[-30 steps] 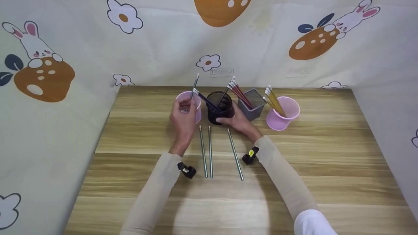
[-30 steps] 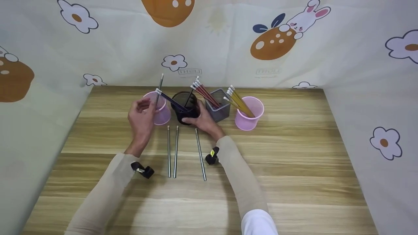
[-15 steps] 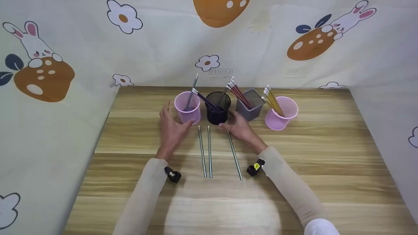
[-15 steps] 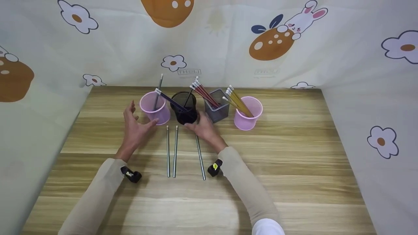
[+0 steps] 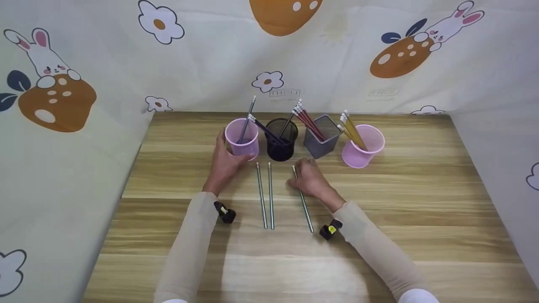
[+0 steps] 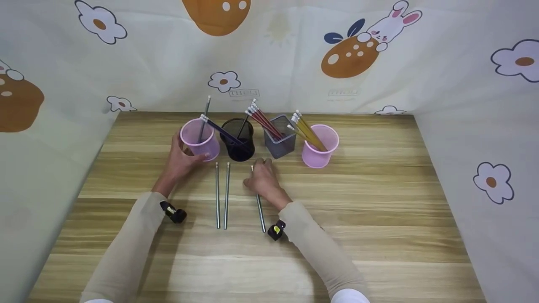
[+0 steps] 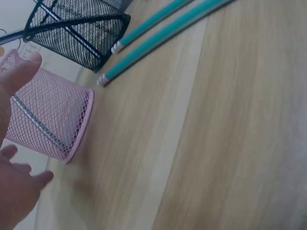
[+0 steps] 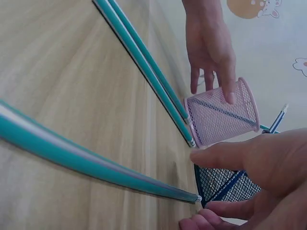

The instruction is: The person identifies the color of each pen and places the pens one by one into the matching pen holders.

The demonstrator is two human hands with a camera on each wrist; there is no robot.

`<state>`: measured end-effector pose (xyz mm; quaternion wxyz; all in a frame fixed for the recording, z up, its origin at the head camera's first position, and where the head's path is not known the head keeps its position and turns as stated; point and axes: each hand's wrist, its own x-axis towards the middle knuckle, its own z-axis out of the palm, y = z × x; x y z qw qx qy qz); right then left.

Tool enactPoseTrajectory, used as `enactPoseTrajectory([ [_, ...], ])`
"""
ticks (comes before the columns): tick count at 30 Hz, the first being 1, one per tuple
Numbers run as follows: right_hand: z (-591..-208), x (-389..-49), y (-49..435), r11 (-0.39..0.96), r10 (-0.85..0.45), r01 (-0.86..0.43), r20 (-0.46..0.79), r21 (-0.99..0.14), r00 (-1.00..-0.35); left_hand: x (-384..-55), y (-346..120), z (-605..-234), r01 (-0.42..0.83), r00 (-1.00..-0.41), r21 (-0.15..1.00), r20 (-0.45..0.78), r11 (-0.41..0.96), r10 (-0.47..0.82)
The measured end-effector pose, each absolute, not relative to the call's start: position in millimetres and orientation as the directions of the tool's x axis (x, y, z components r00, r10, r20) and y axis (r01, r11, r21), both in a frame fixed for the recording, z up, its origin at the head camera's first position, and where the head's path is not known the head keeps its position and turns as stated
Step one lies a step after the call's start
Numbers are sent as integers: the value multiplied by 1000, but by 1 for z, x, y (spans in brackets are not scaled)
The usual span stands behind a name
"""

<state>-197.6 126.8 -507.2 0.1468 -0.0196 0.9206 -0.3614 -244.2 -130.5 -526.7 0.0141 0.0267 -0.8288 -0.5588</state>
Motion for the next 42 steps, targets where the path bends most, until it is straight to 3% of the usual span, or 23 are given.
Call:
enactPoseTrajectory([
  [5,-509,-193,125,772,-144,61,-267,-632,-953,-250,-130,-535,10,-999,948,22,318,-35],
  [15,-511,-192,128,743,-149,59,-251,-666,-957,-261,-125,-535,159,-986,975,164,152,-22],
  [31,-505,-193,125,694,-229,40,-272,-719,-935,-269,-129,-531,73,-997,976,75,203,-3],
  [42,-480,-188,119,589,-371,-138,-114,-796,-921,-269,-127,-536,66,-998,983,62,173,26],
])
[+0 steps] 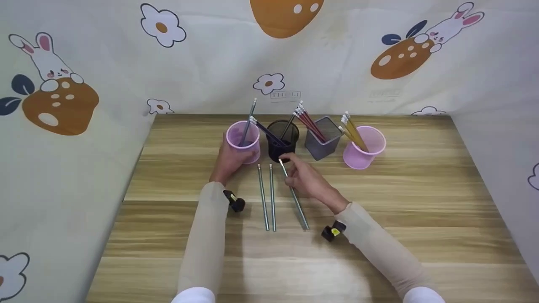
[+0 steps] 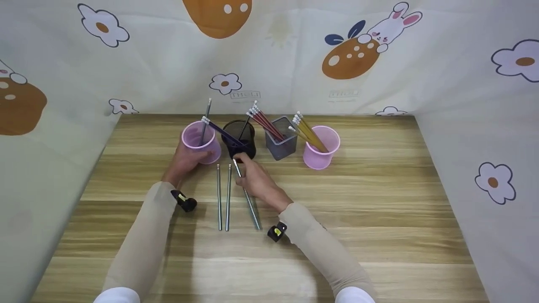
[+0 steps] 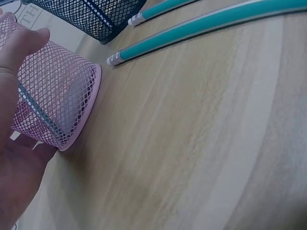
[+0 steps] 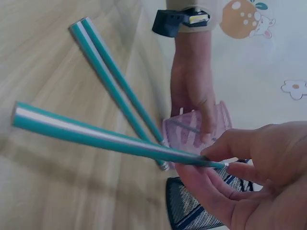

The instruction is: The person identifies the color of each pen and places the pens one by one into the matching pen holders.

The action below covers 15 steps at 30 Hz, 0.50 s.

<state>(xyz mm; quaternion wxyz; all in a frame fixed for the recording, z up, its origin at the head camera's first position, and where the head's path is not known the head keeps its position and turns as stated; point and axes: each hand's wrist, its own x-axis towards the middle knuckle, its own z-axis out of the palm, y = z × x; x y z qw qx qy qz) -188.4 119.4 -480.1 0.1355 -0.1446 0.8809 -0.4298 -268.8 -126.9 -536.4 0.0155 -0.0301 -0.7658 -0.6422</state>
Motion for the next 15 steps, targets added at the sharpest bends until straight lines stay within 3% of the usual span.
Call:
enactPoseTrajectory([
  [6,-461,-191,111,522,-393,-167,-62,-836,-917,-268,-128,-540,80,-996,984,73,162,48],
  [15,-422,-209,95,457,-321,-279,135,-844,-937,-271,-127,-539,104,-994,982,100,160,37],
])
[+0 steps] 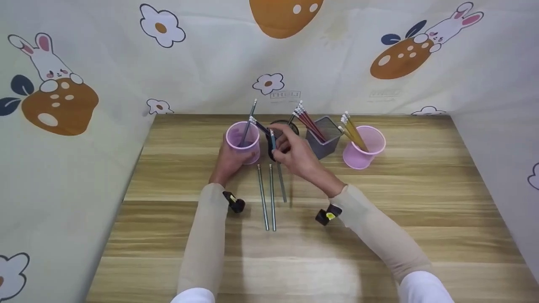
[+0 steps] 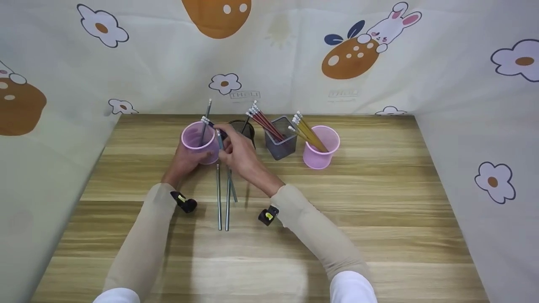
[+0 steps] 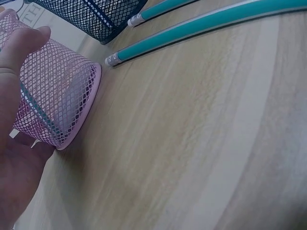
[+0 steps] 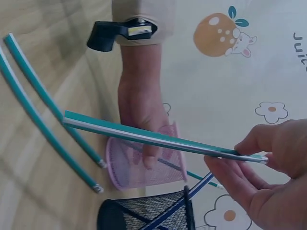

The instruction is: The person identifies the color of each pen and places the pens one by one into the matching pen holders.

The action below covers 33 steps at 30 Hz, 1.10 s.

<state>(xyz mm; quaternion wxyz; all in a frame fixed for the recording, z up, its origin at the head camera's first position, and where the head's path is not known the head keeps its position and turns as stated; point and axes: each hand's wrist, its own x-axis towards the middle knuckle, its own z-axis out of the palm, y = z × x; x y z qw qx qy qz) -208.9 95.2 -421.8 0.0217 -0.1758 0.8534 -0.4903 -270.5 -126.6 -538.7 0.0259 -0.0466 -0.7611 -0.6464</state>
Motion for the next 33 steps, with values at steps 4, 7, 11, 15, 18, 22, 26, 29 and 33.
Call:
enactPoseTrajectory([
  [4,-407,-219,86,383,-302,-309,198,-870,-932,-269,-127,-535,115,-993,984,110,139,46],
  [7,-398,-227,80,330,-279,-331,243,-884,-929,-269,-126,-536,128,-991,983,123,135,43],
  [11,-386,-238,74,252,-224,-330,277,-910,-935,-271,-126,-540,143,-990,978,139,152,41],
  [15,-373,-251,70,162,-169,-300,274,-940,-947,-271,-127,-539,135,-991,967,132,214,28],
  [18,-364,-261,66,122,-127,-273,258,-954,-958,-269,-128,-538,132,-991,960,132,246,17],
  [22,-356,-274,60,103,-69,-250,244,-963,-967,-270,-128,-538,159,-987,948,156,276,31],
  [26,-352,-288,54,158,-52,-251,246,-955,-968,-271,-127,-539,154,-988,953,150,260,34],
  [29,-352,-297,50,234,-59,-249,242,-940,-968,-271,-127,-540,142,-990,963,139,230,30],
  [33,-356,-306,45,278,-62,-228,219,-933,-974,-271,-128,-541,150,-989,966,147,211,32],
])
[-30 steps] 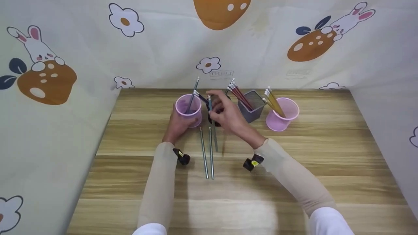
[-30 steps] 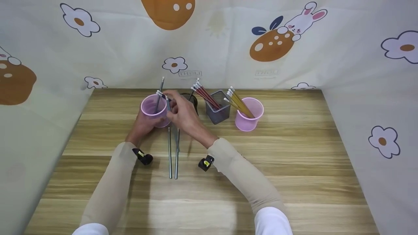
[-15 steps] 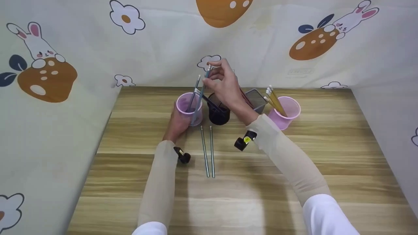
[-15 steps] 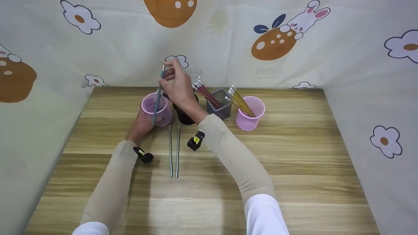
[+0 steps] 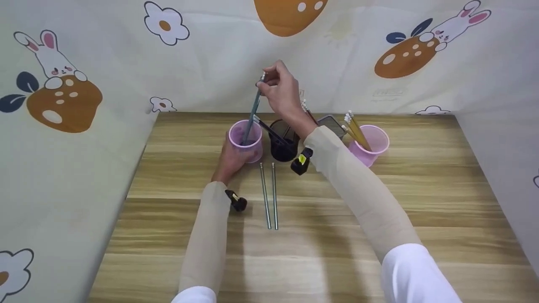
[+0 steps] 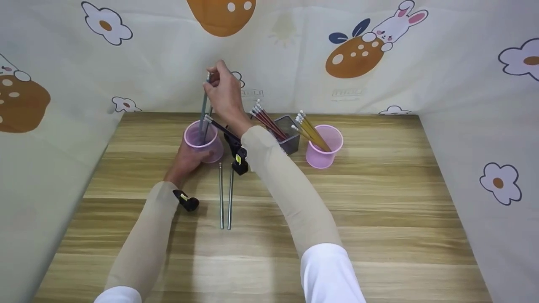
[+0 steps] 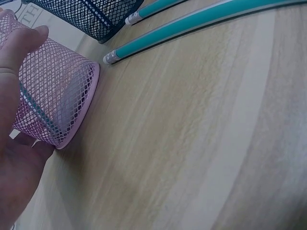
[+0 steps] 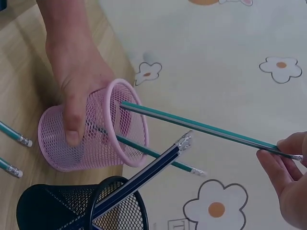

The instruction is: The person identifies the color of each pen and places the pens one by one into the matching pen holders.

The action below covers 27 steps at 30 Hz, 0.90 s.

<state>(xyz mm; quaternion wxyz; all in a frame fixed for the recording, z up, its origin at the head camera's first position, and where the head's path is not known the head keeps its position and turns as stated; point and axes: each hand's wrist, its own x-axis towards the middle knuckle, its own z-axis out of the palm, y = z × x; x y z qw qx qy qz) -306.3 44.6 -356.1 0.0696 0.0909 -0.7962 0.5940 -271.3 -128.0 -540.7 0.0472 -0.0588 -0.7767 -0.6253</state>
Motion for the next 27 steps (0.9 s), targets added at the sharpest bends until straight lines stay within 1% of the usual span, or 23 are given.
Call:
enactPoseTrajectory([
  [9,-368,-321,42,330,-47,-192,187,-924,-981,-269,-124,-535,148,-989,975,147,166,19],
  [16,-383,-325,45,393,-44,-181,179,-901,-983,-255,-121,-512,158,-987,980,154,119,44],
  [19,-390,-325,48,425,-58,-163,153,-890,-987,-254,-120,-509,148,-989,982,143,119,46],
  [23,-397,-324,48,428,-80,-157,135,-890,-988,-253,-120,-510,145,-989,980,141,137,37],
  [27,-403,-324,48,437,-92,-119,88,-892,-992,-253,-120,-509,130,-991,980,125,150,38],
])
